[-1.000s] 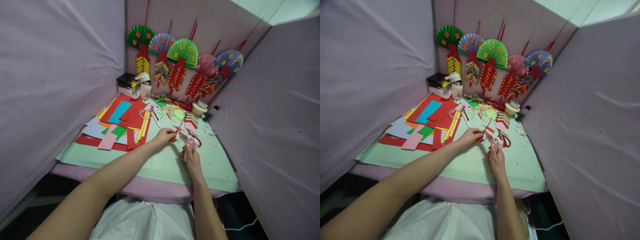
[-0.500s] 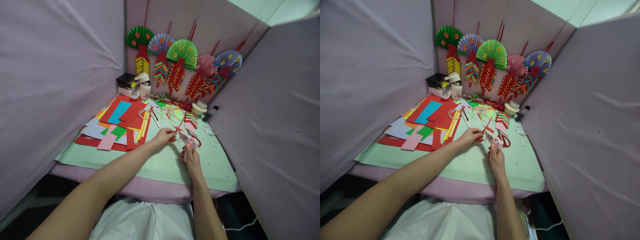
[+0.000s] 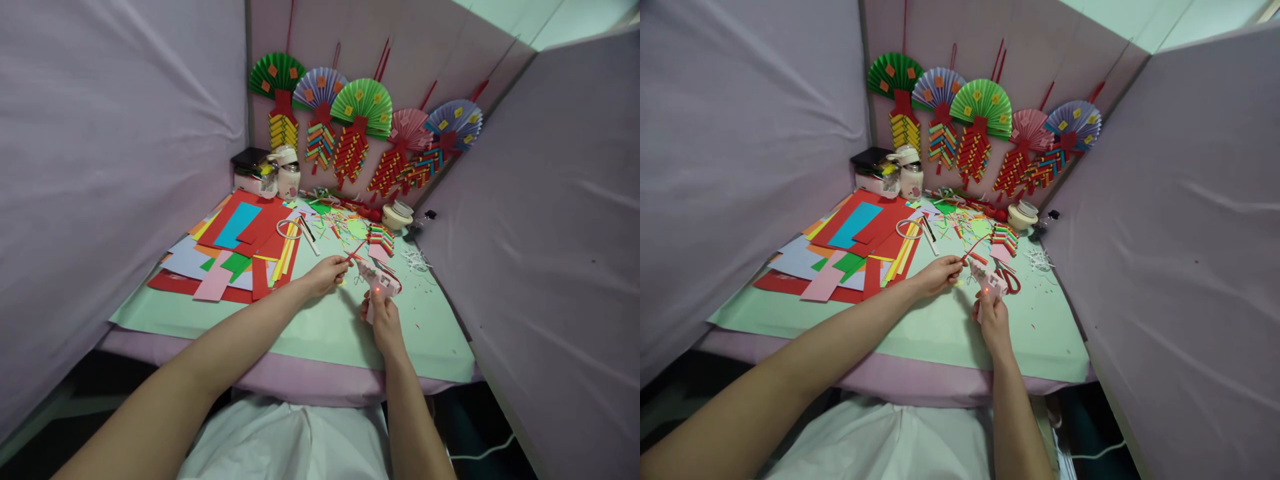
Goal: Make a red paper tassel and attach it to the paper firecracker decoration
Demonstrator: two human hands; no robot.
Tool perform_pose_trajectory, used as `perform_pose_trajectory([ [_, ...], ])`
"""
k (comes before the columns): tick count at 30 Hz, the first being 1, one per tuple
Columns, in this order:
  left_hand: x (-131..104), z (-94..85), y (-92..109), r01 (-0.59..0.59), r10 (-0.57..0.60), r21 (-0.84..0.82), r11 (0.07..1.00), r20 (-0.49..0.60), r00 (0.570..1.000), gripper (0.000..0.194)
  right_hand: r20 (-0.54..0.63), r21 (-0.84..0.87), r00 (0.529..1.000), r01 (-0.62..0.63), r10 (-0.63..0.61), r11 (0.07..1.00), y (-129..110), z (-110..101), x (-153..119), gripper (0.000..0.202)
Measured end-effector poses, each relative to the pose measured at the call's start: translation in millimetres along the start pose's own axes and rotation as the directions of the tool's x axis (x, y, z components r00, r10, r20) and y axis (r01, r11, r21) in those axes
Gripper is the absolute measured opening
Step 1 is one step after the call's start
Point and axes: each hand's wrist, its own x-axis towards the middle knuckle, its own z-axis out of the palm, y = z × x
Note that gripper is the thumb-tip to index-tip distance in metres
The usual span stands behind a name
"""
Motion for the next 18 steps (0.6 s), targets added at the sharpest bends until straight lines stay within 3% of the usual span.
perform_pose_trajectory([
  [5, -0.8, 1.1, 0.1, 0.038, -0.037, -0.031, 0.999, 0.046, 0.998, 0.012, 0.015, -0.001, 1.0, 0.009, -0.009, 1.0, -1.4, 0.1, 0.1, 0.044],
  [18, -3.7, 2.4, 1.8, 0.095, -0.093, -0.074, 0.993, 0.037, 0.995, 0.014, -0.007, -0.016, 1.0, 0.002, -0.003, 1.0, 2.0, 1.2, 1.4, 0.044],
])
